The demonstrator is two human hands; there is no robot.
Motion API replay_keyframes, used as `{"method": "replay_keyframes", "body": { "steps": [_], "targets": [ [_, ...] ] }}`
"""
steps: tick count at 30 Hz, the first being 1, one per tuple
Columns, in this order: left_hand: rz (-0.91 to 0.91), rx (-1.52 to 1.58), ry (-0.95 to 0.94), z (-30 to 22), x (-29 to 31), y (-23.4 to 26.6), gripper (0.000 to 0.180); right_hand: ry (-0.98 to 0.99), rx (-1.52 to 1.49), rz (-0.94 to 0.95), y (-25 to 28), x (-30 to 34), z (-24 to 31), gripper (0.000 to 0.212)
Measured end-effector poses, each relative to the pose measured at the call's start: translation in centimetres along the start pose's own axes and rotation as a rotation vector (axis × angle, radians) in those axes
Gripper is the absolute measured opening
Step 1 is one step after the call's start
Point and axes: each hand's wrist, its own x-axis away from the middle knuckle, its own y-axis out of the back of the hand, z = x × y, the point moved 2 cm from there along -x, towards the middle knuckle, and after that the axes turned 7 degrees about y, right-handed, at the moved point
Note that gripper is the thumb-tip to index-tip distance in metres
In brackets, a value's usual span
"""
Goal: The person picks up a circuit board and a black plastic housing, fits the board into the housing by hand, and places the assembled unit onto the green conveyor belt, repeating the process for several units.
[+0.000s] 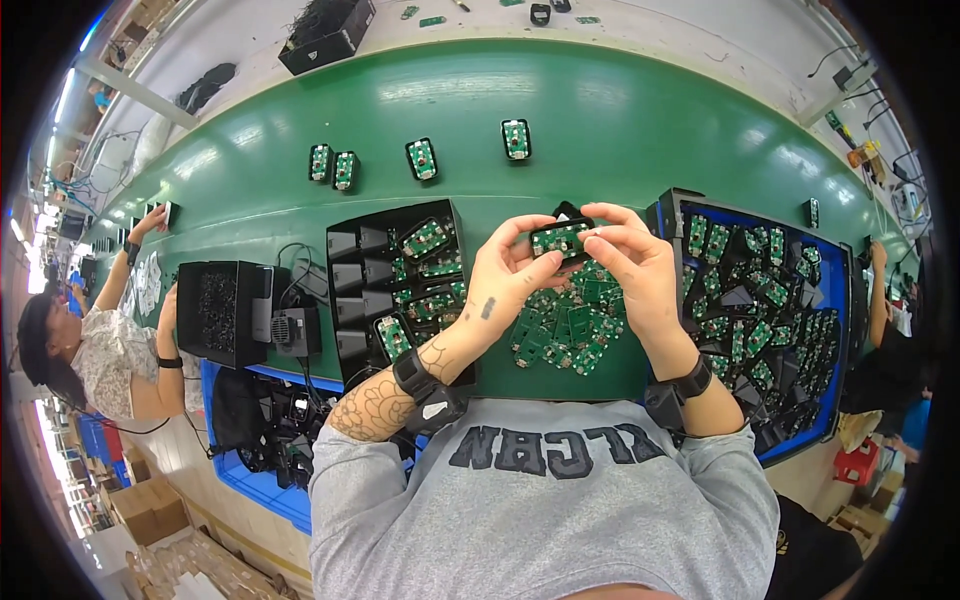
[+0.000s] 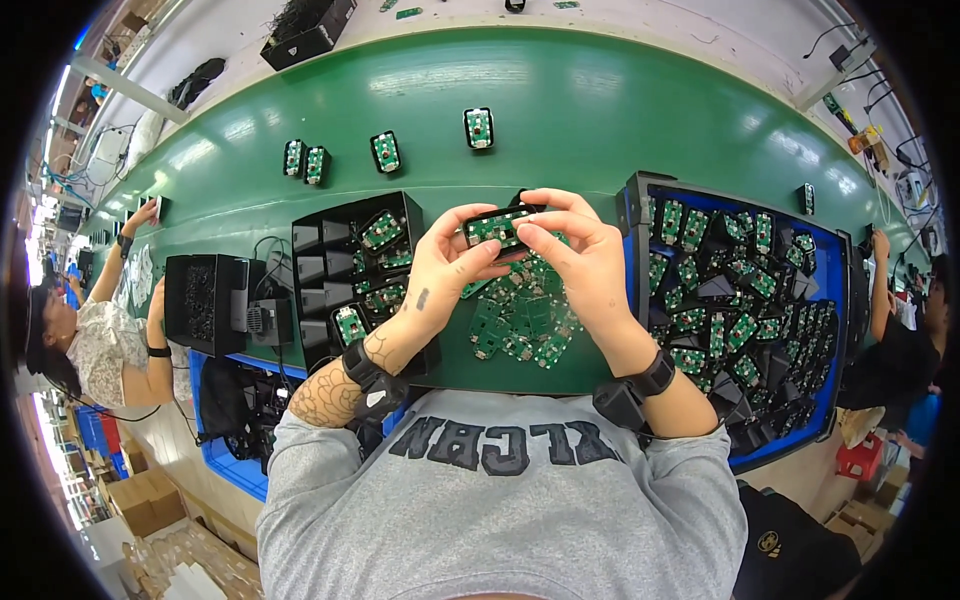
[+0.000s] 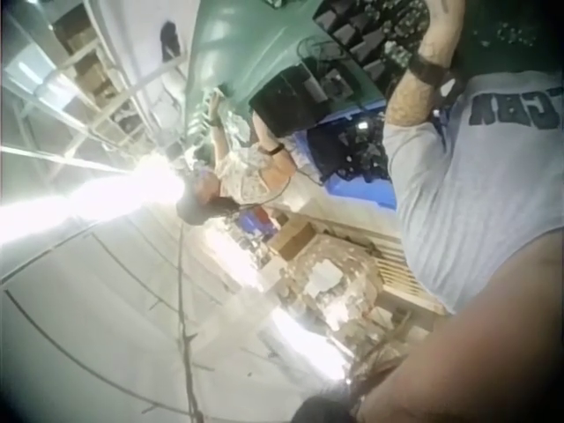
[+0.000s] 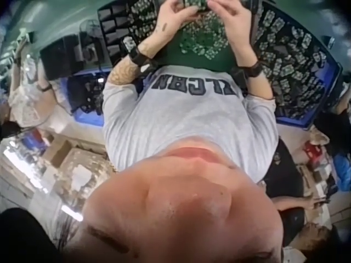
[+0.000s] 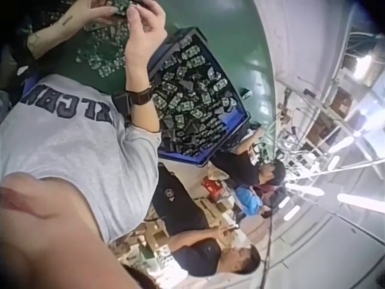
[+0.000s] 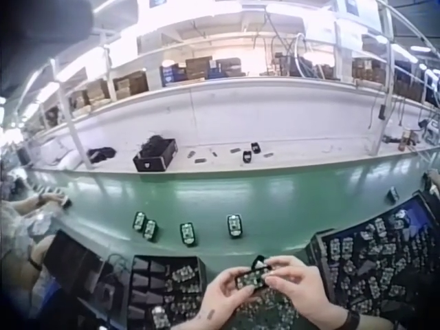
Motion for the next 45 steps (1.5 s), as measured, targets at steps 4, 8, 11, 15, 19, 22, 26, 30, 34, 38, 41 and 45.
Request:
{"method": "replay_keyframes", "body": {
  "steps": [4,8,11,15,19,22,26,30,34,38,41,45],
  "targets": [
    [0.020,-0.018,-0.019,0.4,-0.2,0.1,0.040,0.121,-0.082,-0.016,-0.5,0.1,-0.1,0.010],
    [0.006,-0.034,-0.028,-0.1,0.2,0.2,0.038,0.164,-0.095,0.121,-0.2,-0.2,-0.2,0.012],
    [0.023,-0.033,-0.089,-0.6,0.3,0.4,0.036,0.353,0.311,0.372,-0.3,-0.5,1.9,0.011],
    [0.023,-0.045,-0.114,-1.0,0.7,0.4,0.036,0.367,0.417,0.478,-0.4,-0.2,2.2,0.010],
    [-0.008,-0.165,-0.156,-1.1,1.2,0.2,0.038,0.392,0.550,0.307,-0.8,-0.1,2.7,0.009],
    [-0.039,-0.241,-0.173,-0.9,1.4,0.2,0.039,0.391,0.628,0.312,-1.5,-0.3,3.2,0.009],
    [-0.074,-0.324,-0.192,-1.0,1.6,0.1,0.038,0.414,0.712,0.284,-2.2,-0.3,3.5,0.008],
    [-0.082,-0.348,-0.198,-0.9,1.7,0.0,0.037,0.434,0.721,0.247,-2.3,-0.3,3.5,0.007],
    [-0.092,-0.378,-0.215,-1.1,1.7,-0.1,0.039,0.439,0.698,0.250,-2.2,-0.3,3.2,0.006],
    [-0.113,-0.407,-0.226,-1.2,1.9,-0.2,0.039,0.430,0.683,0.228,-2.1,-0.3,3.1,0.005],
    [-0.121,-0.417,-0.231,-1.1,1.8,-0.3,0.039,0.425,0.674,0.230,-2.1,-0.3,3.0,0.005],
    [-0.119,-0.438,-0.224,-1.1,1.7,-0.3,0.039,0.445,0.664,0.247,-2.1,-0.3,2.9,0.005]
  ]
}}
